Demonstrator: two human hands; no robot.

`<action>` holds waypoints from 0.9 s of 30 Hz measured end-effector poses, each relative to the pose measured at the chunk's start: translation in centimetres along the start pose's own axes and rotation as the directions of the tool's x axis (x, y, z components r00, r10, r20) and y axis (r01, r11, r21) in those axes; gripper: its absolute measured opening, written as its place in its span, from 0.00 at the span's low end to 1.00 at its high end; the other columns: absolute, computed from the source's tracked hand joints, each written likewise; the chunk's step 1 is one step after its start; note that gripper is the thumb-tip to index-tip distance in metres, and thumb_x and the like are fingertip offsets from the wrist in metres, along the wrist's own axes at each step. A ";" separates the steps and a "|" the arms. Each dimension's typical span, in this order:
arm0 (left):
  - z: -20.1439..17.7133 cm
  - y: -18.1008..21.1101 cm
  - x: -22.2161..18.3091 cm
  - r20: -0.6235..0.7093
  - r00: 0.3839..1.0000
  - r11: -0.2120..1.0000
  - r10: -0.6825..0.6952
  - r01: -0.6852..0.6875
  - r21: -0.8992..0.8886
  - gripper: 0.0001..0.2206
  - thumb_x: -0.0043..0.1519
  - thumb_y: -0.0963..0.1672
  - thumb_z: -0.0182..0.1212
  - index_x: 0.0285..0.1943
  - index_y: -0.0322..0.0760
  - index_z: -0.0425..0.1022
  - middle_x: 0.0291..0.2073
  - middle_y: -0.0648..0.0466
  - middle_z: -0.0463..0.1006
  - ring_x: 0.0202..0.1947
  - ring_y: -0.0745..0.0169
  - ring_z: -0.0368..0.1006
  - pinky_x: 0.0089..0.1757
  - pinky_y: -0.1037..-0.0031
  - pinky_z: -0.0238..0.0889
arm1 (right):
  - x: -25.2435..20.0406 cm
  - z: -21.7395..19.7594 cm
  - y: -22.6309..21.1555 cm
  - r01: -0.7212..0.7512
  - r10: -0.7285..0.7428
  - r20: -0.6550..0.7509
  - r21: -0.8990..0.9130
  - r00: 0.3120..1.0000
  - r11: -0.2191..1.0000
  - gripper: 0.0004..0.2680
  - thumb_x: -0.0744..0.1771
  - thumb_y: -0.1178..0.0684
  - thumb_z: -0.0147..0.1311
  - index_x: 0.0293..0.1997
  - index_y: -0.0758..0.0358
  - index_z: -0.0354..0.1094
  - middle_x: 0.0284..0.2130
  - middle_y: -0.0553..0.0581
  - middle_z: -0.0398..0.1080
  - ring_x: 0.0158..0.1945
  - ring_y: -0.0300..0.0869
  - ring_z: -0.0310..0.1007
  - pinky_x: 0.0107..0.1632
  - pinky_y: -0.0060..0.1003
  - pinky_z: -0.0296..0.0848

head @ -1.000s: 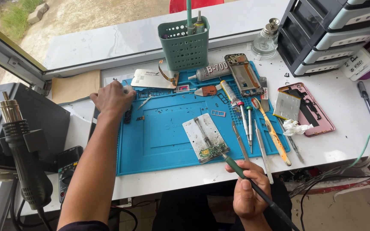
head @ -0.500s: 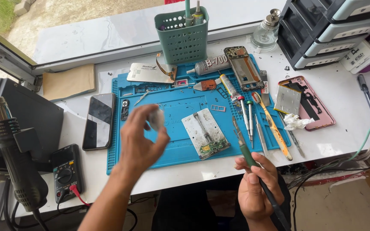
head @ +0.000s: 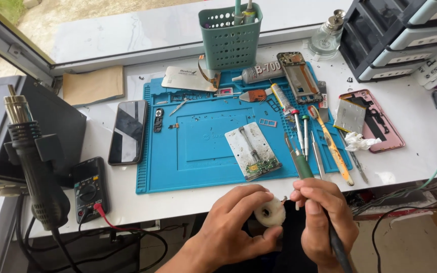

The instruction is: Applying flux and soldering components on a mobile phone circuit board.

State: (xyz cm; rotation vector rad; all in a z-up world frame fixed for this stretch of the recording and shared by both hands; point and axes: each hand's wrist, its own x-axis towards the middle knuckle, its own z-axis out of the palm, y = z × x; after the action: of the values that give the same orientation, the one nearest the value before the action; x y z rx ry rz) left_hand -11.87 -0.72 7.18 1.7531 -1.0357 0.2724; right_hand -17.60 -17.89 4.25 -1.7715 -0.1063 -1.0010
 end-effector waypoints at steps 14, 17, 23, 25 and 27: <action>-0.3 2.2 1.5 -0.111 0.988 0.977 0.106 -0.083 0.198 0.19 0.66 0.53 0.53 0.42 0.33 0.74 0.32 0.47 0.78 0.27 0.52 0.76 0.31 0.67 0.70 | 3.1 -0.5 -1.7 0.165 -0.111 0.309 -0.155 0.944 0.974 0.06 0.68 0.55 0.50 0.38 0.66 0.71 0.34 0.58 0.68 0.35 0.44 0.69 0.40 0.35 0.70; 0.3 1.7 1.4 -0.109 0.994 0.974 0.014 0.011 0.225 0.20 0.62 0.56 0.52 0.36 0.36 0.71 0.24 0.51 0.72 0.21 0.53 0.71 0.26 0.67 0.64 | 3.1 0.1 -1.4 0.217 -0.167 0.257 -0.181 0.952 0.959 0.06 0.68 0.56 0.51 0.39 0.67 0.72 0.34 0.59 0.68 0.33 0.44 0.68 0.39 0.34 0.70; 1.3 1.6 1.5 0.004 0.996 0.982 -0.090 0.088 0.169 0.16 0.59 0.52 0.55 0.43 0.35 0.71 0.24 0.50 0.67 0.21 0.51 0.64 0.27 0.64 0.61 | 2.4 -0.2 -0.7 0.188 -0.144 0.194 -0.228 0.970 0.955 0.04 0.68 0.58 0.53 0.40 0.68 0.72 0.37 0.61 0.69 0.36 0.47 0.71 0.40 0.37 0.72; 1.5 1.3 1.7 0.019 0.999 0.981 -0.038 0.034 0.190 0.17 0.61 0.52 0.53 0.45 0.34 0.72 0.25 0.50 0.68 0.22 0.51 0.64 0.27 0.63 0.61 | 2.5 -0.3 -0.5 0.196 -0.156 0.189 -0.221 0.970 0.955 0.04 0.68 0.58 0.53 0.41 0.68 0.73 0.38 0.62 0.69 0.37 0.48 0.71 0.41 0.38 0.73; 1.7 1.2 1.7 -0.013 1.000 0.967 -0.006 0.009 0.253 0.19 0.65 0.54 0.47 0.35 0.37 0.69 0.20 0.52 0.61 0.17 0.53 0.59 0.24 0.65 0.54 | 2.5 -0.2 -0.5 0.210 -0.168 0.205 -0.207 0.964 0.955 0.05 0.68 0.57 0.52 0.41 0.67 0.73 0.36 0.59 0.68 0.35 0.45 0.69 0.39 0.36 0.72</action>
State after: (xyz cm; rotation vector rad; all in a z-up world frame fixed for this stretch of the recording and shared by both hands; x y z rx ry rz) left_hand -12.21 -3.15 8.32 1.9810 -1.0203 0.4262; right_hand -16.32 -18.82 6.32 -2.0953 -0.2945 -1.0138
